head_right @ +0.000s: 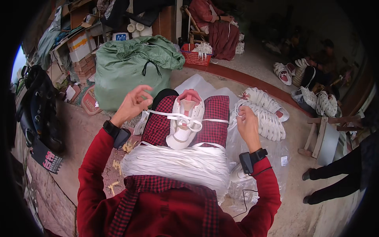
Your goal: Insert white laces into a pink and white shoe.
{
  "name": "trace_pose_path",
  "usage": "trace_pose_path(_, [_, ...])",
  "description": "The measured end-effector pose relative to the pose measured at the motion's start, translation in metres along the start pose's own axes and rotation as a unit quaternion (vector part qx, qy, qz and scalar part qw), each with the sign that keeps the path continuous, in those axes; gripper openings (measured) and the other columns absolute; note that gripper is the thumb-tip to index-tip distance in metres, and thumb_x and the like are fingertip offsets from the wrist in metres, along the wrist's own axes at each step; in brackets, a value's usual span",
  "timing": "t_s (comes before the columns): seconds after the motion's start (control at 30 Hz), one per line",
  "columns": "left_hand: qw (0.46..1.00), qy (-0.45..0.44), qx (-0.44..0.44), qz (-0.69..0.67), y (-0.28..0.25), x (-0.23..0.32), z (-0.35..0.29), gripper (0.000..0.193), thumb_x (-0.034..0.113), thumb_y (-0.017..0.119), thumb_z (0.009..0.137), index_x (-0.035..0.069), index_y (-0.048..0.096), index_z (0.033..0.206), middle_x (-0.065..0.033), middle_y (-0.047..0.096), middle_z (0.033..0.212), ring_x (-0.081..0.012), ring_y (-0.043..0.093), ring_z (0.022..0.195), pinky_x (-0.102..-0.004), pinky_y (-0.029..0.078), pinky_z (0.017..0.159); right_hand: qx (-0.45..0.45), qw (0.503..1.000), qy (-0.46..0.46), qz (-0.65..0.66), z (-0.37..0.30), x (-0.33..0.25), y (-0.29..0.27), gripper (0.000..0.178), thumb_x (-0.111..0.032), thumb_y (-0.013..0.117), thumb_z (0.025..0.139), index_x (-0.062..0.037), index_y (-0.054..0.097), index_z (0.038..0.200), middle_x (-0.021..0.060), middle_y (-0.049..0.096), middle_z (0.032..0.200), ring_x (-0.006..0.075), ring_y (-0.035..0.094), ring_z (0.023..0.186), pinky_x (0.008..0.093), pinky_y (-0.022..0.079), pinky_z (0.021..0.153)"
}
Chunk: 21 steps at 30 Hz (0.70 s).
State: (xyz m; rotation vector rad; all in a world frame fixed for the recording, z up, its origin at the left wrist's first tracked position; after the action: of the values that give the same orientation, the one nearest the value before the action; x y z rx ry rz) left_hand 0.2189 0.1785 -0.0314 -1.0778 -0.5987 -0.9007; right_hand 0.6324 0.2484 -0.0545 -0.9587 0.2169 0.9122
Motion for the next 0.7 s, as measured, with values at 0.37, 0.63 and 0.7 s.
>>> trace_pose_path(0.37, [0.953, -0.101, -0.222, -0.18, 0.078, 0.023, 0.0, 0.024, 0.019, 0.066, 0.094, 0.0, 0.063, 0.079, -0.0005, 0.051, 0.09, -0.0109, 0.048, 0.075, -0.0219, 0.04, 0.065, -0.184, 0.974, -0.133, -0.021, 0.0, -0.096, 0.074, 0.018, -0.019, 0.058, 0.094, -0.0005, 0.062, 0.093, 0.0186, 0.062, 0.087, 0.0388, 0.063, 0.081, 0.0459, 0.048, 0.073])
trace_pose_path(0.63, [0.984, 0.037, -0.147, 0.095, 0.095, 0.014, -0.001, 0.044, 0.03, 0.09, 0.067, 0.004, 0.054, 0.071, -0.0011, 0.051, 0.077, -0.0119, 0.048, 0.067, -0.0299, 0.039, 0.056, -0.156, 0.979, 0.027, 0.131, 0.034, -0.063, 0.054, 0.039, -0.03, 0.066, 0.091, 0.0042, 0.062, 0.073, 0.008, 0.042, 0.053, 0.0116, 0.039, 0.053, 0.0345, 0.034, 0.05])
trace_pose_path(0.7, [0.989, 0.024, -0.127, 0.07, 0.102, 0.012, -0.004, 0.044, 0.029, 0.09, 0.064, 0.004, 0.056, 0.078, -0.0038, 0.054, 0.079, -0.0156, 0.052, 0.069, -0.0311, 0.042, 0.059, -0.097, 0.987, 0.012, 0.131, 0.042, -0.056, 0.033, 0.038, -0.029, 0.066, 0.092, 0.0032, 0.061, 0.072, 0.0049, 0.042, 0.054, 0.0097, 0.038, 0.053, 0.0325, 0.033, 0.05])
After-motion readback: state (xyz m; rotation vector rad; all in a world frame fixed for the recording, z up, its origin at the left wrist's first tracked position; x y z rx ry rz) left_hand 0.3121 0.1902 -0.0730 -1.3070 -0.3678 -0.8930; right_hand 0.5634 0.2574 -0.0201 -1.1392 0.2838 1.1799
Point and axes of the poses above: each hand's wrist, its own z-axis towards the middle knuckle, its own y-axis out of the palm, x = y × z, the point moved 7 cm from there along z, towards the middle knuckle
